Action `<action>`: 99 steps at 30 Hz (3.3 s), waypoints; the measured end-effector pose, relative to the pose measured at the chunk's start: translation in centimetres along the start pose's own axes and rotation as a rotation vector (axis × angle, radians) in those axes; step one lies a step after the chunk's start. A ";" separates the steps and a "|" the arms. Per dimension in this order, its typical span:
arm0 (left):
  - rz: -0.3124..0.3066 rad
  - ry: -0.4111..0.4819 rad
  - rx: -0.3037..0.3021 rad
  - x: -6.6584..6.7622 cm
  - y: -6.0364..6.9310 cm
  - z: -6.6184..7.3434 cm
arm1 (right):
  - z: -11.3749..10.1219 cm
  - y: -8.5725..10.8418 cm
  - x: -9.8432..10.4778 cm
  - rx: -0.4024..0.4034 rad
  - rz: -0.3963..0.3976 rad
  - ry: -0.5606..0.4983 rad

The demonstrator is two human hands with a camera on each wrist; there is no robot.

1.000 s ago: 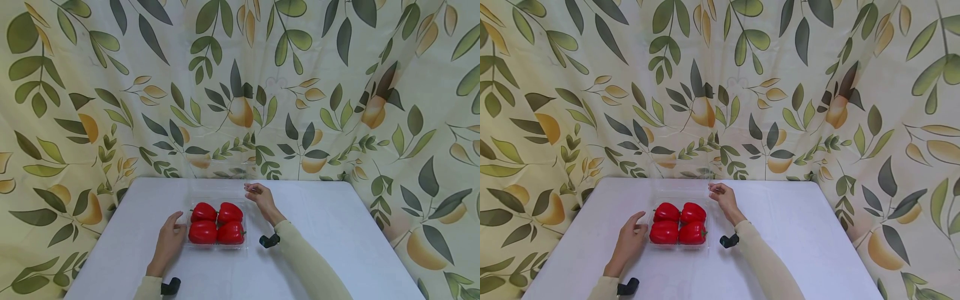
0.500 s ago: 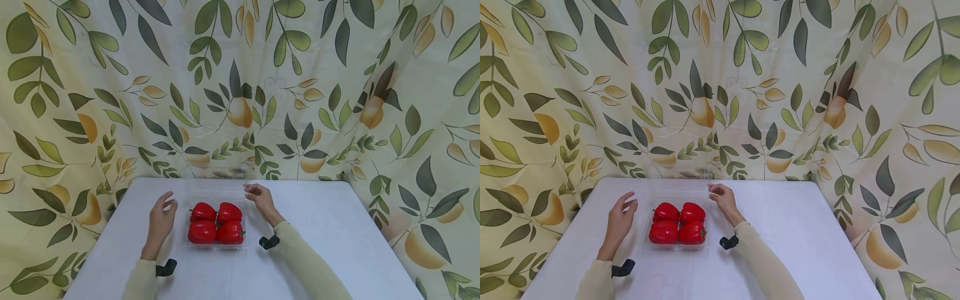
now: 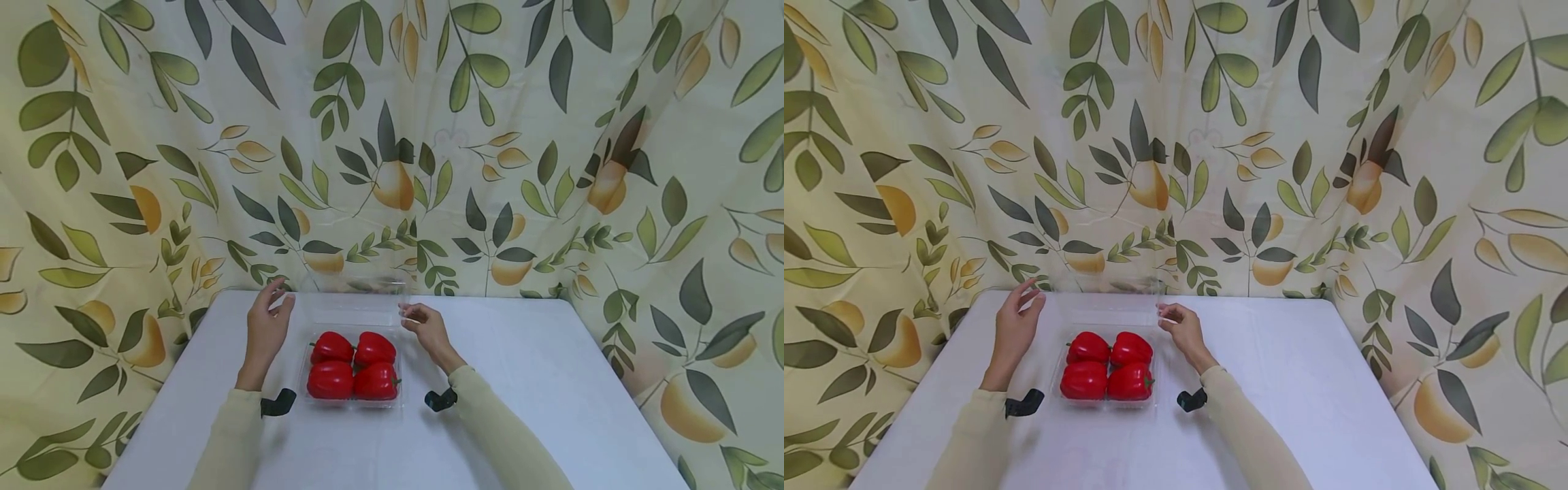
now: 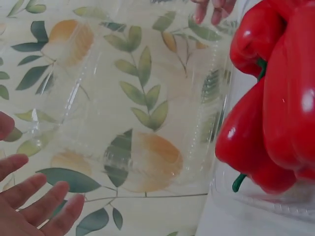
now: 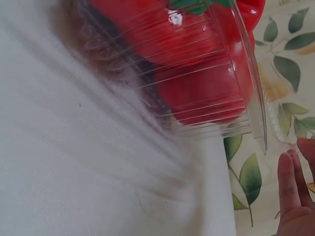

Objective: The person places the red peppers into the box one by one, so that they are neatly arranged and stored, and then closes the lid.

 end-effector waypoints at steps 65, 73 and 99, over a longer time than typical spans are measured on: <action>-0.204 -0.140 0.020 0.1 4.3 -1.5 | -7.0 8.7 1.2 0.143 -0.094 0.295; -0.206 -0.116 0.011 0.2 4.7 -1.7 | -6.7 8.9 1.1 0.157 -0.101 0.304; -0.294 -0.044 0.060 -1.1 6.0 -4.7 | -3.8 9.0 1.0 0.157 -0.091 0.255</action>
Point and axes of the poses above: each hand's wrist, its own y-axis away from the middle knuckle, its own x-axis out of the back of the hand, z = x × y, the point moved 5 cm from there along -y, towards the middle knuckle, and after that the axes turned 4 degrees about z, right-handed, at the moved point
